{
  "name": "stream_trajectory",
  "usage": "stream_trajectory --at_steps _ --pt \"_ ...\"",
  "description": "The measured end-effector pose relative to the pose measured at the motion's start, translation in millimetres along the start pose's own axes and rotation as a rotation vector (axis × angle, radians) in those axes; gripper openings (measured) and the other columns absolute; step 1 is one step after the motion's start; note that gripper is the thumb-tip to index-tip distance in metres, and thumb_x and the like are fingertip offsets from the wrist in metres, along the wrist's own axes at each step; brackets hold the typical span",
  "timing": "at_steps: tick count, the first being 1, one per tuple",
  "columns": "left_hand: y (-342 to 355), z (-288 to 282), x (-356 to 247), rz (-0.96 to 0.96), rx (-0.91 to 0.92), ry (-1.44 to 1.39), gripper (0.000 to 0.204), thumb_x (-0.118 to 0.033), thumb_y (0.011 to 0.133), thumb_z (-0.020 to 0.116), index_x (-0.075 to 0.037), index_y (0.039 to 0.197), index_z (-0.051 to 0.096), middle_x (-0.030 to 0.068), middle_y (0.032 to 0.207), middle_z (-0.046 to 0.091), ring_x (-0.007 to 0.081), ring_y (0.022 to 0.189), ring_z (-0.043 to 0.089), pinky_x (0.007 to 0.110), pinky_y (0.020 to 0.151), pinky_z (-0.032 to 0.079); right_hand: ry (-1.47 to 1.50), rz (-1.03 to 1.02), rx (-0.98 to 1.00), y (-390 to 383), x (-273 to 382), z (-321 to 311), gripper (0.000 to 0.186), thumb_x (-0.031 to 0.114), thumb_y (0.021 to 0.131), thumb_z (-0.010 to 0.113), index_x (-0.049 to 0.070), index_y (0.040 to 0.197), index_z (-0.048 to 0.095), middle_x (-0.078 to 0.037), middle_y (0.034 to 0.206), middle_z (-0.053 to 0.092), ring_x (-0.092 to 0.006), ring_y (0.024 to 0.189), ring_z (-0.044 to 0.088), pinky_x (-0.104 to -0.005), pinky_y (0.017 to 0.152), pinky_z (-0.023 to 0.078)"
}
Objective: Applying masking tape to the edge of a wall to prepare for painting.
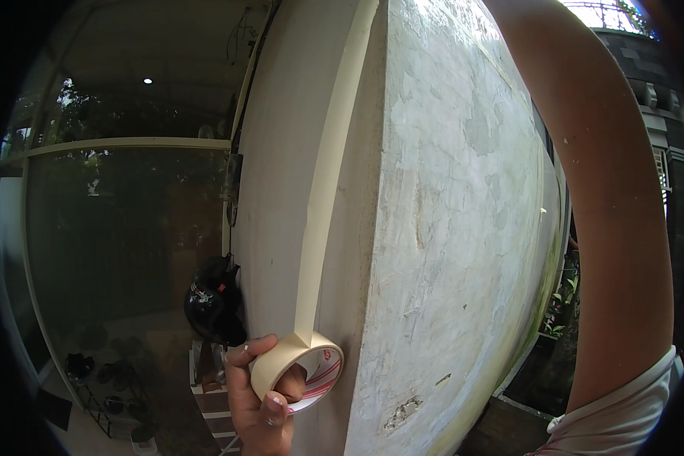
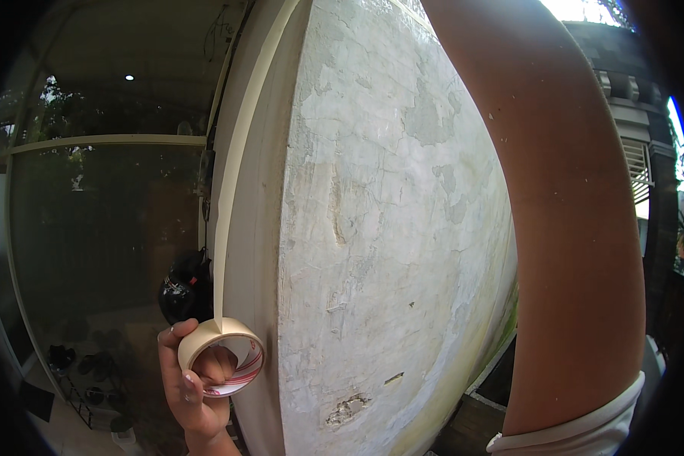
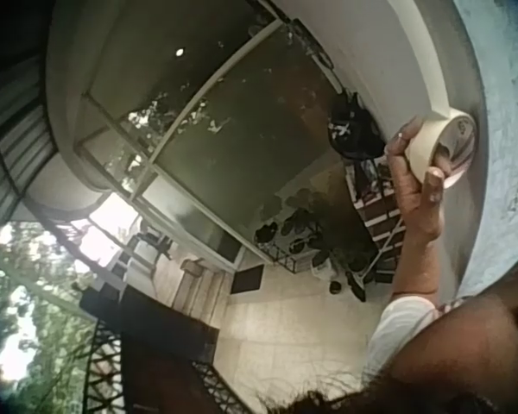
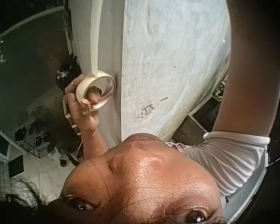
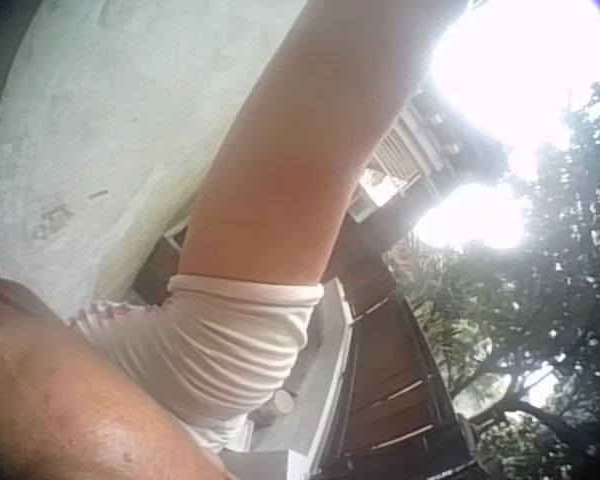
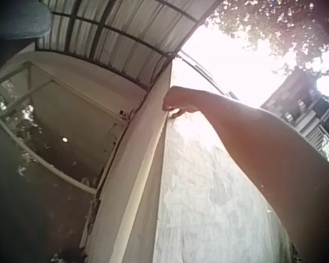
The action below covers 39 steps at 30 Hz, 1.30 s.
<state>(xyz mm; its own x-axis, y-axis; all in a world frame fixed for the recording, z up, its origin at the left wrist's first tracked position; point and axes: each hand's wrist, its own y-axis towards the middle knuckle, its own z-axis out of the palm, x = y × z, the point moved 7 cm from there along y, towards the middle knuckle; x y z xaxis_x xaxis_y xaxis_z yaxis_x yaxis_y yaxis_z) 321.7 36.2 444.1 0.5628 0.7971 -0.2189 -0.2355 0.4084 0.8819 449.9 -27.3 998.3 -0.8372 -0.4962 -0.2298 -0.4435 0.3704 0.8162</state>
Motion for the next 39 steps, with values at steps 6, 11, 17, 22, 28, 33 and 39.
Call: stream_trajectory --at_steps 6,11,17,22,28,33,39 --pt "1.7 0.3 2.0 0.003 0.004 0.033 0.069 -0.044 0.092 0.064 0.005 0.132 0.037 0.0002 0.063 0.041 0.0082 0.060 0.038 0.025 0.058 0.030 0.212 -0.031 0.170 -11.4 9.7 25.1 0.011 0.002 0.090 0.058 -0.007 0.096 0.057 -0.009 0.091 0.055 -0.0197 0.082 0.056 -0.0434 0.092 0.057" --pt "2.4 2.7 8.6 -0.024 -0.001 0.000 0.068 -0.042 0.093 0.065 0.005 0.132 0.037 0.0000 0.063 0.041 0.0084 0.060 0.038 0.025 0.058 0.030 -0.040 -0.084 -0.054 -16.2 6.8 13.9 0.015 0.004 0.091 0.058 -0.008 0.099 0.058 -0.012 0.095 0.057 -0.0223 0.087 0.058 -0.0432 0.091 0.058" --pt "-0.3 -4.2 5.1 0.004 -0.013 0.015 0.067 -0.042 0.093 0.064 0.005 0.132 0.037 -0.0002 0.062 0.040 0.0085 0.059 0.036 0.025 0.057 0.029 0.277 -0.034 0.338 -18.5 27.3 25.3 0.018 0.004 0.091 0.059 -0.009 0.103 0.059 -0.015 0.101 0.058 -0.0237 0.093 0.059 -0.0406 0.092 0.057" --pt "1.3 7.5 15.0 -0.013 0.016 -0.004 0.068 -0.043 0.093 0.065 0.006 0.132 0.038 -0.0005 0.062 0.040 0.0082 0.059 0.035 0.025 0.057 0.029 -0.073 -0.021 0.048 -11.0 -6.3 5.1 0.023 0.004 0.091 0.059 -0.006 0.111 0.058 -0.017 0.107 0.059 -0.0254 0.096 0.061 -0.0391 0.091 0.058" --pt "-2.5 3.5 7.2 0.003 -0.001 0.093 0.067 -0.044 0.092 0.065 0.006 0.130 0.040 -0.0012 0.063 0.041 0.0072 0.060 0.036 0.024 0.058 0.029 -0.083 -0.107 -0.146 -22.0 11.0 16.9 0.020 0.009 0.089 0.065 -0.004 0.104 0.061 -0.015 0.101 0.062 -0.0256 0.094 0.061 -0.0355 0.084 0.057" --pt "-4.4 0.5 -5.9 -0.010 -0.048 0.198 0.064 -0.041 0.092 0.064 0.005 0.129 0.042 -0.0015 0.067 0.043 0.0065 0.062 0.037 0.023 0.059 0.029 -0.077 -0.126 -0.170 -44.2 20.2 22.7 0.027 0.013 0.086 0.070 -0.003 0.106 0.062 -0.015 0.103 0.064 -0.0246 0.096 0.062 -0.0355 0.084 0.055" --pt "0.8 10.4 -5.7 -0.068 -0.008 0.226 0.058 -0.036 0.092 0.063 0.005 0.127 0.044 -0.0026 0.069 0.044 0.0043 0.064 0.036 0.021 0.060 0.027 0.135 -0.045 -0.065 -36.4 -7.6 18.7 0.037 0.015 0.085 0.069 -0.003 0.116 0.060 -0.015 0.112 0.063 -0.0246 0.102 0.061 -0.0361 0.086 0.052"
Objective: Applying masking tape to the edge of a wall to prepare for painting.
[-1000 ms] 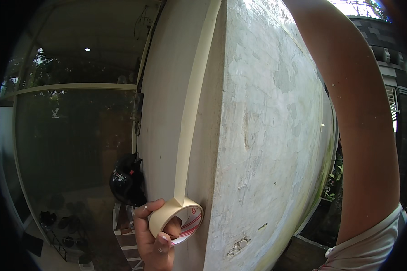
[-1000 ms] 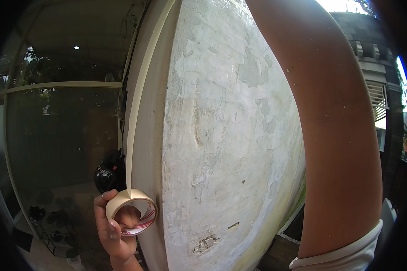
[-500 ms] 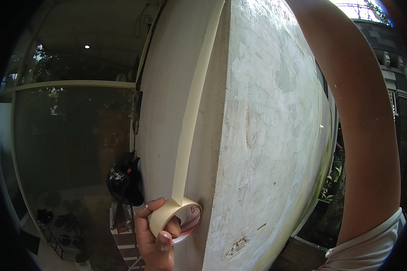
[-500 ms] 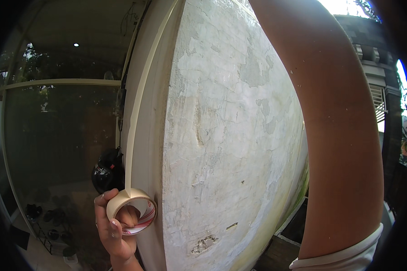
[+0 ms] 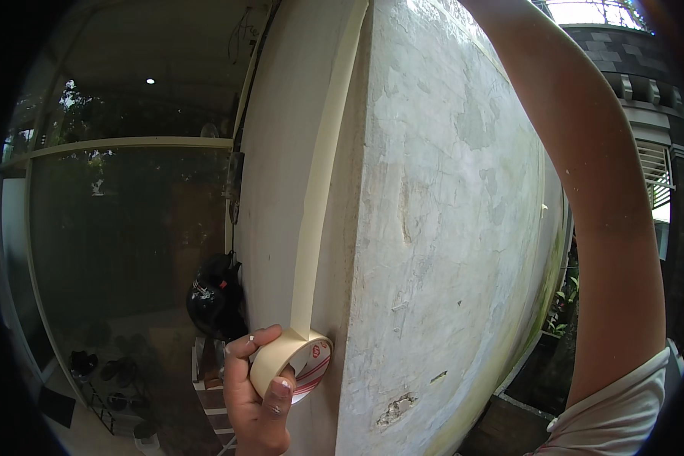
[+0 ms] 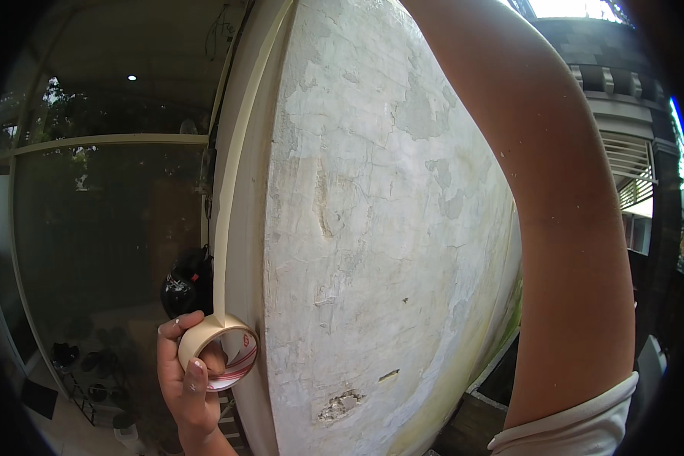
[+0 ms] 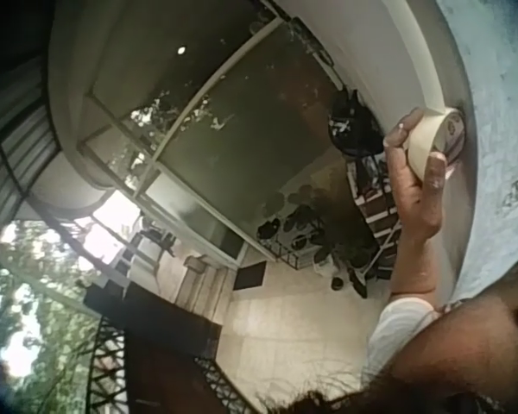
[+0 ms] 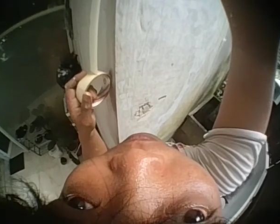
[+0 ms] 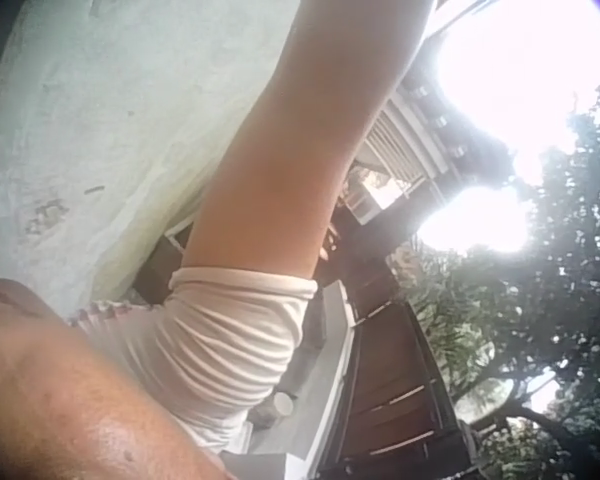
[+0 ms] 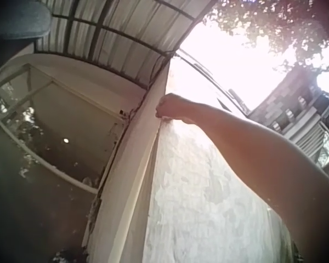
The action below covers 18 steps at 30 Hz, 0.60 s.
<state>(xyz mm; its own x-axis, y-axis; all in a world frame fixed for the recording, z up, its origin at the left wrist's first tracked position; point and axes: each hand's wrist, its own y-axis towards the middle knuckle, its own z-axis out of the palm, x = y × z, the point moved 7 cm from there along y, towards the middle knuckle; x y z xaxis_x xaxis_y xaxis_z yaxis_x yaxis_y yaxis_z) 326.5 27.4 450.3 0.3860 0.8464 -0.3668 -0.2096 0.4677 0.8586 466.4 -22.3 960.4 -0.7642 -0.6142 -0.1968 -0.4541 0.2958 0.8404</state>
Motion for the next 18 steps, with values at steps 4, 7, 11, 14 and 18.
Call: stream_trajectory --at_steps 4,7,11,14,18 --pt "-2.2 1.1 -4.5 -0.016 -0.013 -0.002 0.057 -0.035 0.092 0.063 0.005 0.127 0.045 -0.0030 0.071 0.044 0.0035 0.064 0.036 0.020 0.059 0.026 -0.020 0.100 0.153 -19.5 10.1 10.6 0.049 0.021 0.082 0.069 0.005 0.127 0.056 -0.017 0.127 0.056 -0.0285 0.115 0.055 -0.0405 0.093 0.049" --pt "-1.6 3.7 -5.6 -0.024 -0.025 -0.010 0.056 -0.034 0.092 0.062 0.005 0.128 0.045 -0.0031 0.071 0.044 0.0035 0.064 0.036 0.020 0.059 0.026 -0.123 0.050 -0.137 -20.4 2.1 16.9 0.059 0.024 0.080 0.071 0.011 0.133 0.051 -0.018 0.131 0.052 -0.0315 0.121 0.050 -0.0437 0.097 0.046" --pt "-3.3 -1.5 -10.0 0.005 -0.057 0.010 0.054 -0.032 0.092 0.061 0.006 0.128 0.045 -0.0028 0.072 0.045 0.0037 0.064 0.037 0.020 0.059 0.026 -0.246 0.105 -0.298 -52.7 27.2 16.8 0.065 0.025 0.079 0.071 0.014 0.137 0.045 -0.020 0.129 0.052 -0.0324 0.120 0.051 -0.0447 0.098 0.045" --pt "0.3 4.9 -1.9 -0.003 -0.024 -0.026 0.053 -0.031 0.093 0.060 0.006 0.128 0.045 -0.0026 0.072 0.046 0.0037 0.064 0.037 0.020 0.059 0.027 -0.035 0.119 -0.106 -80.5 22.8 18.2 0.064 0.025 0.078 0.070 0.015 0.136 0.045 -0.020 0.129 0.053 -0.0311 0.119 0.050 -0.0451 0.097 0.045" --pt "-2.7 4.0 -11.5 -0.028 -0.059 0.004 0.052 -0.031 0.093 0.060 0.006 0.128 0.045 -0.0025 0.072 0.047 0.0034 0.063 0.037 0.020 0.058 0.026 -0.032 -0.020 -0.195 -69.0 15.1 33.5 0.054 0.025 0.079 0.070 0.015 0.128 0.051 -0.021 0.136 0.045 -0.0334 0.122 0.048 -0.0451 0.098 0.044"
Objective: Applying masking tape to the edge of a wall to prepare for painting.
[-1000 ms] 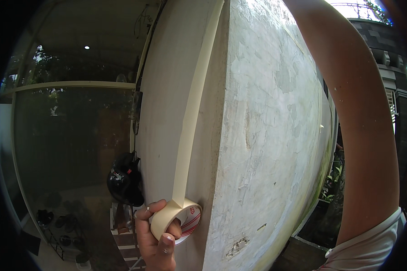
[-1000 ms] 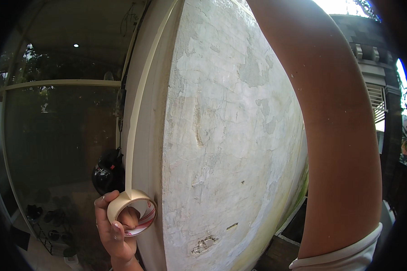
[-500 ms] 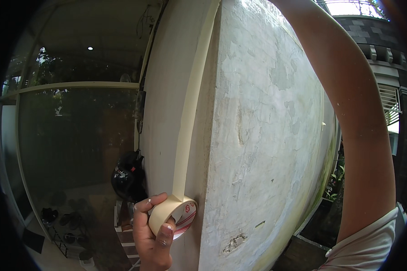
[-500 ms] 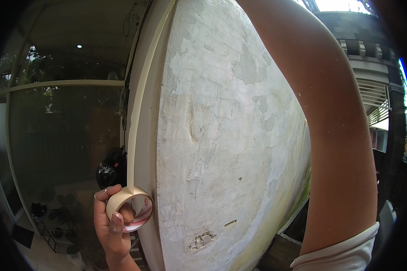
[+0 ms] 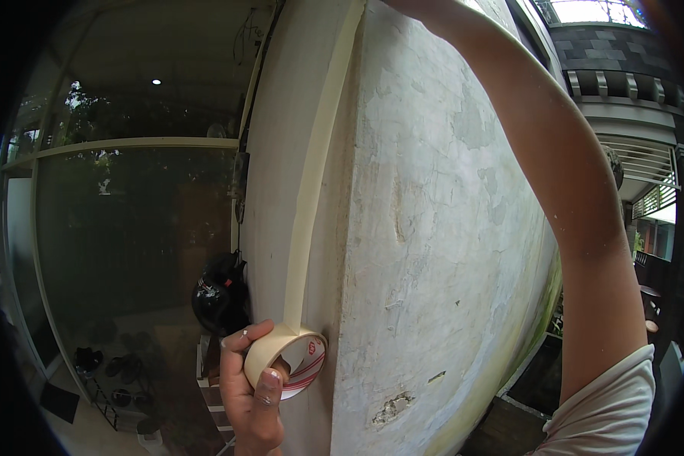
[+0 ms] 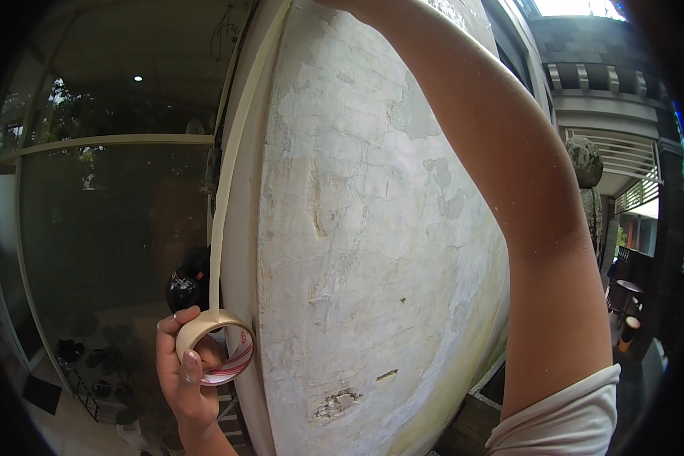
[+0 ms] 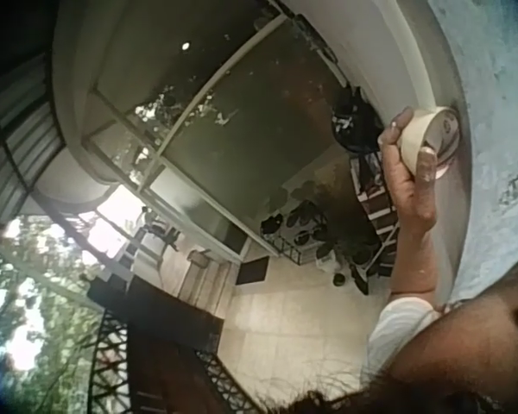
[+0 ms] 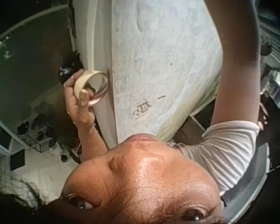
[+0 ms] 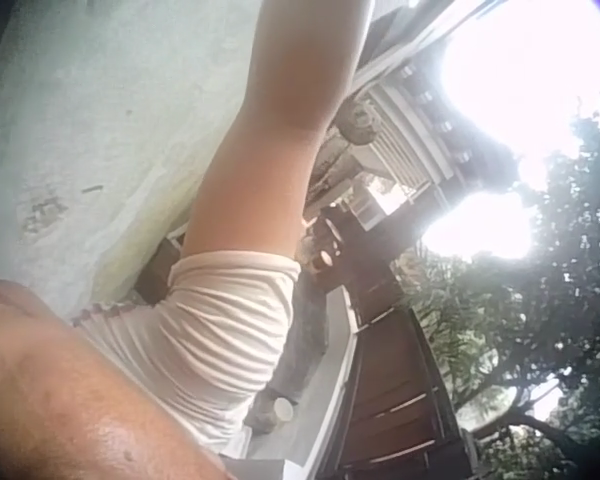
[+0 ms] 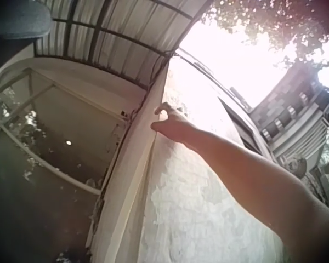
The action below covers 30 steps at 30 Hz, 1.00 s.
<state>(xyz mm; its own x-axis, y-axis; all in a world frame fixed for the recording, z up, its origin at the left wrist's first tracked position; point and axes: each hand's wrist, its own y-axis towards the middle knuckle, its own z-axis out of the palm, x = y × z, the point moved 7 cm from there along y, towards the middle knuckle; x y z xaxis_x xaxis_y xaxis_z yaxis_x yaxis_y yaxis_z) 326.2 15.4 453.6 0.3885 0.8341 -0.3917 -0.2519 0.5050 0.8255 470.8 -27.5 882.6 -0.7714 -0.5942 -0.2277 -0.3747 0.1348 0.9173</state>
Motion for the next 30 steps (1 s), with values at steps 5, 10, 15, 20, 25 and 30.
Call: stream_trajectory --at_steps 5,10,15,20,25,30 --pt "3.3 0.0 3.2 0.000 0.017 -0.010 0.052 -0.030 0.093 0.060 0.006 0.127 0.046 -0.0020 0.071 0.047 0.0039 0.060 0.037 0.020 0.055 0.027 -0.070 0.008 -0.169 -14.3 -2.3 7.8 0.042 0.027 0.079 0.070 0.017 0.119 0.059 -0.016 0.132 0.050 -0.0360 0.126 0.044 -0.0489 0.106 0.038" --pt "1.5 -2.8 -1.4 -0.051 0.054 -0.054 0.050 -0.024 0.094 0.060 0.003 0.132 0.042 0.0012 0.076 0.053 0.0053 0.069 0.045 0.022 0.064 0.038 -0.198 -0.197 -0.184 -35.1 10.3 13.6 0.024 0.025 0.080 0.070 0.016 0.102 0.070 -0.014 0.117 0.057 -0.0336 0.128 0.041 -0.0497 0.107 0.033" --pt "0.2 -3.7 1.1 -0.067 0.024 -0.062 0.052 -0.023 0.094 0.060 0.001 0.133 0.036 0.0028 0.074 0.053 0.0072 0.067 0.047 0.023 0.063 0.039 -0.359 -0.521 -0.159 -67.4 33.5 20.5 0.016 0.025 0.091 0.066 0.012 0.097 0.073 -0.009 0.123 0.062 -0.0330 0.128 0.041 -0.0478 0.107 0.031" --pt "-2.1 -1.7 8.8 -0.059 -0.009 -0.154 0.048 -0.025 0.093 0.060 -0.002 0.129 0.039 -0.0025 0.073 0.040 0.0051 0.060 0.035 0.021 0.054 0.034 -0.523 -0.729 -0.025 -79.0 42.7 22.5 0.029 0.031 0.100 0.054 0.007 0.104 0.071 -0.007 0.115 0.069 -0.0347 0.129 0.042 -0.0513 0.111 0.027" --pt "-1.1 -2.8 5.6 -0.060 0.016 -0.229 0.047 -0.026 0.093 0.061 -0.004 0.127 0.039 -0.0034 0.072 0.037 0.0050 0.060 0.034 0.022 0.053 0.033 -0.602 -0.745 0.115 -60.9 46.1 12.3 0.039 0.038 0.103 0.048 0.008 0.106 0.072 -0.005 0.114 0.070 -0.0339 0.129 0.042 -0.0509 0.112 0.025" --pt "-1.0 -1.0 12.0 -0.065 -0.002 -0.238 0.048 -0.027 0.093 0.062 -0.004 0.127 0.039 -0.0042 0.071 0.036 0.0046 0.059 0.034 0.021 0.052 0.032 -0.711 -0.624 0.071 -3.0 21.1 -7.9 0.052 0.047 0.106 0.027 0.017 0.112 0.069 0.001 0.119 0.068 -0.0289 0.130 0.040 -0.0489 0.113 0.022"
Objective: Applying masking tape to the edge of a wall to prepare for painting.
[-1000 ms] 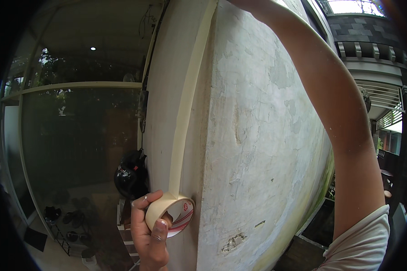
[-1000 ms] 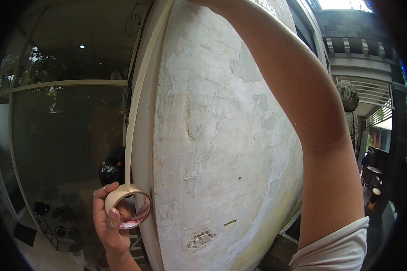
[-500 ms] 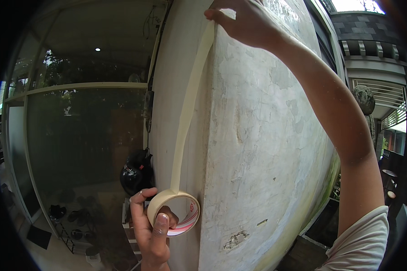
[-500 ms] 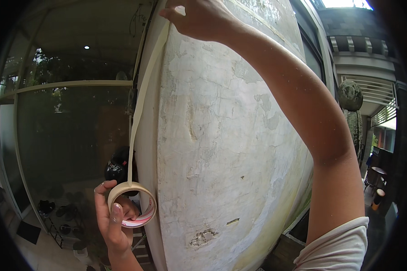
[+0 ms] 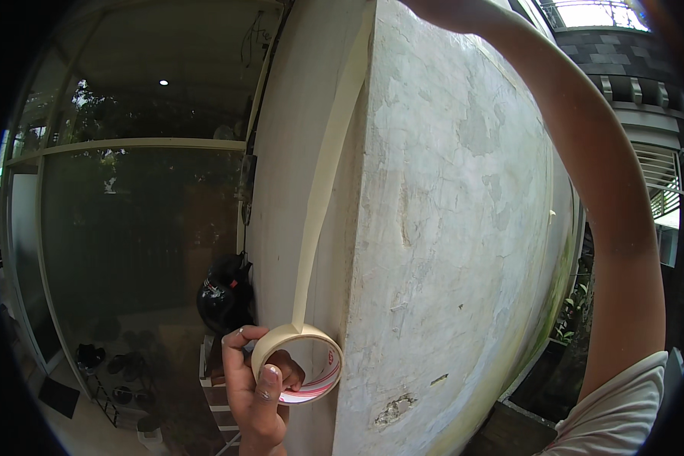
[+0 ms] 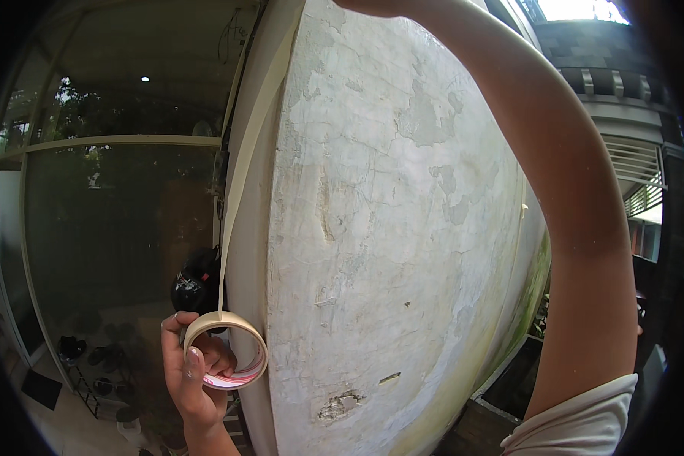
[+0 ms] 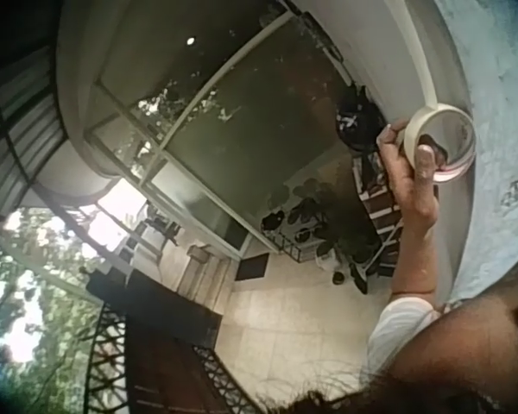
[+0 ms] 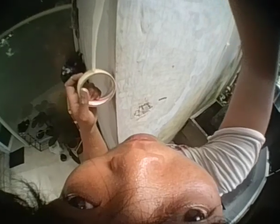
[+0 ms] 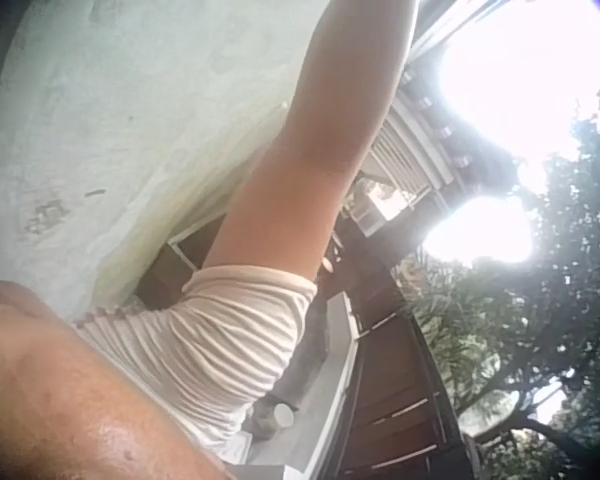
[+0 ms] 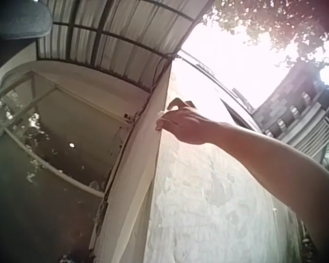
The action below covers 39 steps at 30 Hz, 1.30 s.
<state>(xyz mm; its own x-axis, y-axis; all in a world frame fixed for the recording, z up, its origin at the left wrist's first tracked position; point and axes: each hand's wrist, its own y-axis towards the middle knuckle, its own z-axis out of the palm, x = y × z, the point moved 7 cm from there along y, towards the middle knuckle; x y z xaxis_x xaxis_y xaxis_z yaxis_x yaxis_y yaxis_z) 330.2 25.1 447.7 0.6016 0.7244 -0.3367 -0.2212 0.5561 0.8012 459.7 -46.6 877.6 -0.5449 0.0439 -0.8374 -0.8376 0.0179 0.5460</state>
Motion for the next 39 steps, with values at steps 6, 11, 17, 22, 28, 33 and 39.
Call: stream_trajectory --at_steps 6,11,17,22,28,33,39 --pt "2.5 -0.1 6.2 -0.005 -0.018 -0.017 0.047 -0.030 0.092 0.063 -0.004 0.125 0.040 -0.0047 0.070 0.035 0.0042 0.058 0.033 0.021 0.051 0.030 -0.089 0.128 -0.005 29.3 -48.6 -0.1 0.055 0.049 0.105 0.025 0.020 0.114 0.070 0.002 0.123 0.067 -0.0271 0.127 0.042 -0.0466 0.112 0.023" --pt "3.2 -5.1 4.7 0.009 -0.031 -0.002 0.048 -0.032 0.092 0.063 -0.003 0.124 0.040 -0.0045 0.070 0.035 0.0044 0.058 0.033 0.021 0.051 0.030 -0.057 0.210 0.039 31.0 -22.2 -8.7 0.054 0.047 0.105 0.030 0.015 0.112 0.073 -0.002 0.121 0.068 -0.0275 0.129 0.040 -0.0471 0.113 0.022" --pt "-0.3 0.1 -3.9 0.035 -0.036 -0.024 0.049 -0.032 0.092 0.063 -0.003 0.125 0.039 -0.0044 0.066 0.032 0.0050 0.054 0.031 0.022 0.048 0.029 0.011 0.085 -0.079 4.5 -9.7 -11.2 0.047 0.043 0.105 0.038 0.012 0.109 0.073 -0.003 0.116 0.070 -0.0290 0.128 0.040 -0.0467 0.113 0.023" --pt "-9.1 -2.4 -17.6 0.107 -0.041 0.005 0.049 -0.031 0.094 0.061 -0.002 0.125 0.038 -0.0038 0.064 0.028 0.0052 0.050 0.027 0.022 0.046 0.028 0.161 0.024 -0.073 5.9 4.6 4.9 0.053 0.048 0.104 0.037 0.010 0.105 0.074 -0.005 0.111 0.071 -0.0267 0.125 0.043 -0.0452 0.111 0.028" --pt "-5.7 -5.8 -18.2 0.073 -0.025 -0.078 0.044 -0.030 0.098 0.056 -0.001 0.126 0.038 -0.0034 0.064 0.025 0.0049 0.048 0.025 0.023 0.043 0.026 0.211 0.090 -0.106 -7.5 9.3 8.4 0.055 0.050 0.104 0.037 0.010 0.103 0.075 -0.005 0.111 0.070 -0.0260 0.122 0.045 -0.0455 0.110 0.030" --pt "-4.2 -14.5 -25.6 0.053 -0.107 -0.169 0.042 -0.030 0.101 0.051 0.000 0.127 0.039 -0.0034 0.064 0.024 0.0046 0.046 0.023 0.023 0.041 0.024 0.292 0.072 -0.134 -7.9 3.4 8.6 0.057 0.051 0.104 0.037 0.009 0.100 0.075 -0.007 0.108 0.069 -0.0267 0.118 0.049 -0.0431 0.105 0.036" --pt "-4.7 -22.9 -32.7 -0.018 -0.227 -0.251 0.039 -0.032 0.103 0.046 -0.001 0.128 0.045 -0.0021 0.075 0.052 0.0047 0.042 0.022 0.022 0.036 0.021 0.394 0.095 -0.152 -2.8 -0.9 18.3 0.054 0.048 0.104 0.040 0.008 0.097 0.075 -0.010 0.102 0.068 -0.0254 0.111 0.054 -0.0399 0.099 0.042"
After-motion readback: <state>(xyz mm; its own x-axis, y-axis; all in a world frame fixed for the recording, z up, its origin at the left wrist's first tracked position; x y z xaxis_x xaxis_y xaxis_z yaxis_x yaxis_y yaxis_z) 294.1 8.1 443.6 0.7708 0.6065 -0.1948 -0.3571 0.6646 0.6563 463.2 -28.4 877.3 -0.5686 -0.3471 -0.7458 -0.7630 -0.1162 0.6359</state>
